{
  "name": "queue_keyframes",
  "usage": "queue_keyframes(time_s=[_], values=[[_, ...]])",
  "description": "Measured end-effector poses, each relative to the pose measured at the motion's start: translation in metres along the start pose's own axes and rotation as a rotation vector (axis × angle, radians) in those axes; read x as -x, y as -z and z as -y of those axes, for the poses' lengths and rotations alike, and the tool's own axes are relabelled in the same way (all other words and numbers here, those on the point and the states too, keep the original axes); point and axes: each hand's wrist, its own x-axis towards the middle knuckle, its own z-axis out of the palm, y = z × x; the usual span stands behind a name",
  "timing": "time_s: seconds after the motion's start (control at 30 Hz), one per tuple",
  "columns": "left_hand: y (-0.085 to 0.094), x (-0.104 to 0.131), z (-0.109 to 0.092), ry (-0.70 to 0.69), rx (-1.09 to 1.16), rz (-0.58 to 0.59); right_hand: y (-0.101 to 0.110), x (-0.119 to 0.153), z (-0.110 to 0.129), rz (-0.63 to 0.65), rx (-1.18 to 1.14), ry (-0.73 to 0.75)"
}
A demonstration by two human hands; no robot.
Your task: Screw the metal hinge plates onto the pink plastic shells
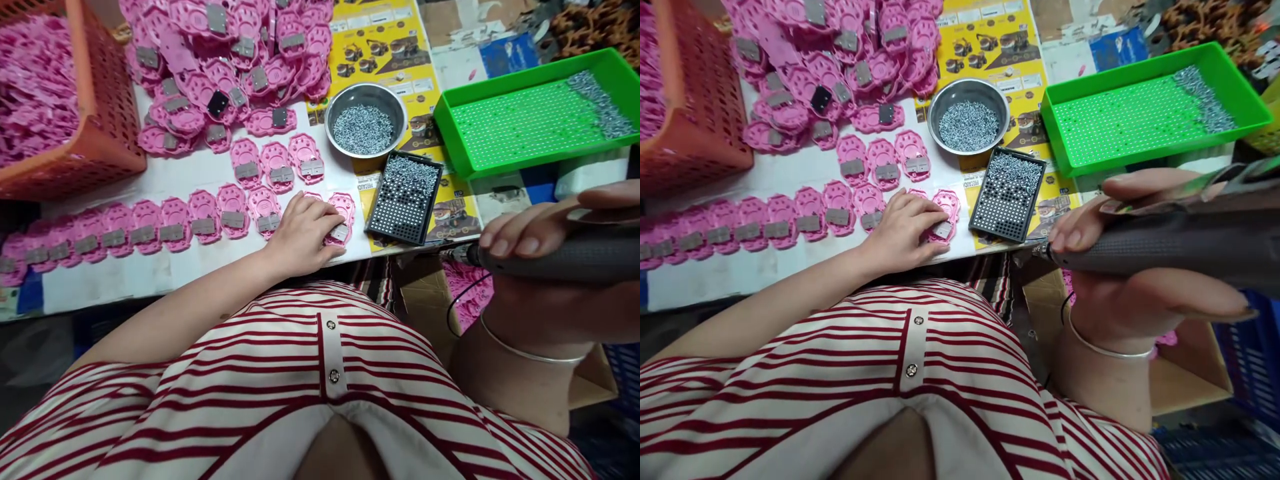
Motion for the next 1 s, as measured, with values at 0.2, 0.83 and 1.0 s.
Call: queue_keyframes(time_s=[0.2,0.83,1.0], values=[[0.008,0.002,-0.001,-0.008,0.014,0.087,-0.009,-0.001,-0.002,-0.006,-0.063,0.023],[0.011,-0.007,-0.006,0.043,-0.090,0.005,-0.019,-0.002,-0.026,0.131,-0.422,0.122],[0.010,-0.006,-0.006,0.026,-0.142,-0.058,-0.019,-0.002,-0.027,0.142,-0.481,0.127]])
